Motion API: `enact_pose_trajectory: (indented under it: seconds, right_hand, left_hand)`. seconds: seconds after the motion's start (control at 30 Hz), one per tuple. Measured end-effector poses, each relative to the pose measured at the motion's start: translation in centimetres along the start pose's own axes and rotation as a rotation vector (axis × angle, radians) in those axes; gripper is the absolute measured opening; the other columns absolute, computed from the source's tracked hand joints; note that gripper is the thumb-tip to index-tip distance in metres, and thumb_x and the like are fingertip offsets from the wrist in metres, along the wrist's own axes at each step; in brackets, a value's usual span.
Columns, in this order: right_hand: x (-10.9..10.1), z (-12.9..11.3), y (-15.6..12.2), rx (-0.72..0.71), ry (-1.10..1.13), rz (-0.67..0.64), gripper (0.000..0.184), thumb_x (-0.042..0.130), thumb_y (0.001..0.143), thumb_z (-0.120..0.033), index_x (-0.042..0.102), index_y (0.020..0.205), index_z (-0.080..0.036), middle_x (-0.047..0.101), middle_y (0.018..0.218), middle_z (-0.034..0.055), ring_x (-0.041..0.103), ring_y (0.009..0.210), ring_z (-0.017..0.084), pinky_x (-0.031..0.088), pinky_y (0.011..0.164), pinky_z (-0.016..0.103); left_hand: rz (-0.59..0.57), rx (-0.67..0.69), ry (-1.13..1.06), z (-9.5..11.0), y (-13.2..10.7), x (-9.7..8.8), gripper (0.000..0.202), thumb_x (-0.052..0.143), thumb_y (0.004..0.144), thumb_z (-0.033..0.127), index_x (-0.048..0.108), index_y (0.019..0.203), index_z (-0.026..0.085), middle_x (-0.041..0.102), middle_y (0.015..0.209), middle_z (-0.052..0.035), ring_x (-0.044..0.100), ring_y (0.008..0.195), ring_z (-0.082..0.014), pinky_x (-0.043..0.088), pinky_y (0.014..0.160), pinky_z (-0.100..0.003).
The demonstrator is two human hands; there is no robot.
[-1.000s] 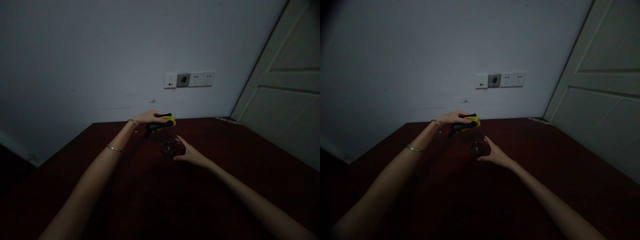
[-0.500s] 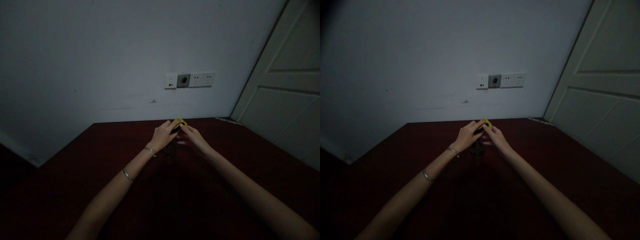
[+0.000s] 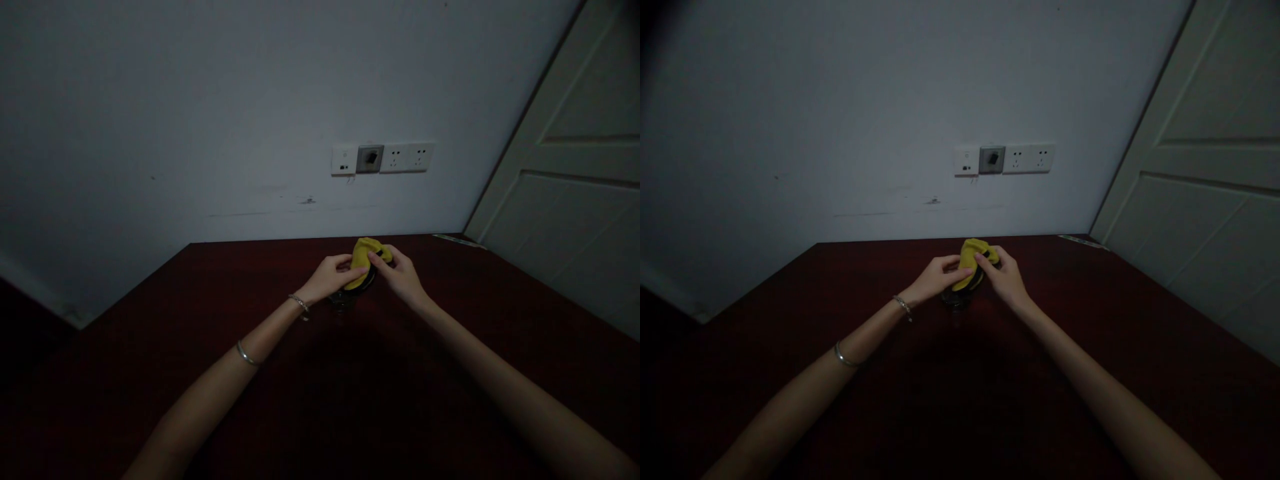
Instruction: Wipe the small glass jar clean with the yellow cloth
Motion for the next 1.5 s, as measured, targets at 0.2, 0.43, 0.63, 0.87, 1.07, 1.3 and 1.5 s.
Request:
enact_pose_trajectory:
  seconds: [0.2,0.43,0.63,0.87,1.07,1.3,1.5]
  right_hand:
    - [1.1,0.3,-0.8,0.155,0.205,-0.008,0.039,0.073,0.066,-0.045,0.063,0.09,-0.017,0.068,0.082,0.0041,0.064,0.076,0.02,0.053,0.074,0.035]
    - [0.2,0.6,-0.4,0.063,0.099,-0.028,0.043,0.067,0.071,-0.048,0.063,0.101,-0.018,0.07,0.103,0.008,0.065,0.094,0.024,0.051,0.085,0.041]
    - [-0.9,0.4,1.5,-0.102,-0.278,-0.289,0.035,0.06,0.079,-0.044,0.059,0.102,-0.018,0.068,0.099,0.0076,0.063,0.089,0.023,0.05,0.079,0.039]
    - [1.8,0.2,1.3,-0.344,-0.81,-0.766,0.031,0.06,0.08,-0.037,0.054,0.105,-0.019,0.066,0.095,0.0076,0.062,0.083,0.022,0.045,0.071,0.032]
    - [4.7,-0.6,1.2,-0.566,-1.061,-0.915,0.024,0.059,0.083,-0.031,0.062,0.103,-0.019,0.068,0.098,0.0094,0.063,0.085,0.023,0.041,0.066,0.031]
    - [8.0,-0.6,-0.1,-0.776,-1.203,-1.088,0.021,0.056,0.079,-0.014,0.067,0.097,-0.01,0.067,0.089,0.0139,0.056,0.087,0.026,0.04,0.063,0.032]
    - [8.2,-0.4,-1.0,-0.868,-1.066,-1.227,0.033,0.058,0.073,-0.006,0.065,0.105,-0.011,0.066,0.101,0.014,0.057,0.093,0.023,0.044,0.078,0.035]
  left_hand:
    - [0.083,0.06,-0.009,-0.4,-0.3,0.7,0.031,0.064,0.08,0.035,0.062,0.099,0.009,0.068,0.091,-0.0075,0.064,0.078,-0.0158,0.051,0.072,-0.029]
    - [0.12,0.106,0.052,-1.4,-0.5,-0.9,0.032,0.066,0.078,0.037,0.062,0.096,0.011,0.067,0.095,-0.0094,0.063,0.085,-0.0173,0.05,0.081,-0.034]
    - [0.16,0.045,0.124,-6.4,-1.7,-4.5,0.083,0.081,0.059,0.033,0.042,0.129,0.015,0.051,0.126,-0.0189,0.052,0.115,-0.0266,0.04,0.099,-0.045]
    - [-0.08,-0.06,0.187,-10.2,-2.7,-2.6,0.123,0.087,0.048,0.035,0.014,0.144,0.015,0.034,0.142,-0.0249,0.034,0.133,-0.0326,0.025,0.11,-0.05]
    - [-0.078,-0.04,0.18,-10.0,-2.3,-2.4,0.112,0.086,0.051,0.033,0.021,0.141,0.019,0.046,0.134,-0.0186,0.044,0.126,-0.03,0.03,0.107,-0.049]
    - [-0.012,-0.055,0.309,-10.6,-2.0,-2.8,0.095,0.085,0.051,0.038,0.037,0.129,0.011,0.057,0.12,-0.0158,0.054,0.113,-0.028,0.042,0.098,-0.042]
    - [0.03,-0.118,0.423,-10.8,-2.1,-3.1,0.096,0.085,0.048,0.041,0.04,0.129,0.016,0.059,0.122,-0.013,0.056,0.112,-0.029,0.044,0.095,-0.042]
Point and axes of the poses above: each hand's wrist, its own y-axis towards the middle knuckle, its own x-axis out of the palm, z = x × y, the point moved 5 cm from there along y, towards the middle knuckle
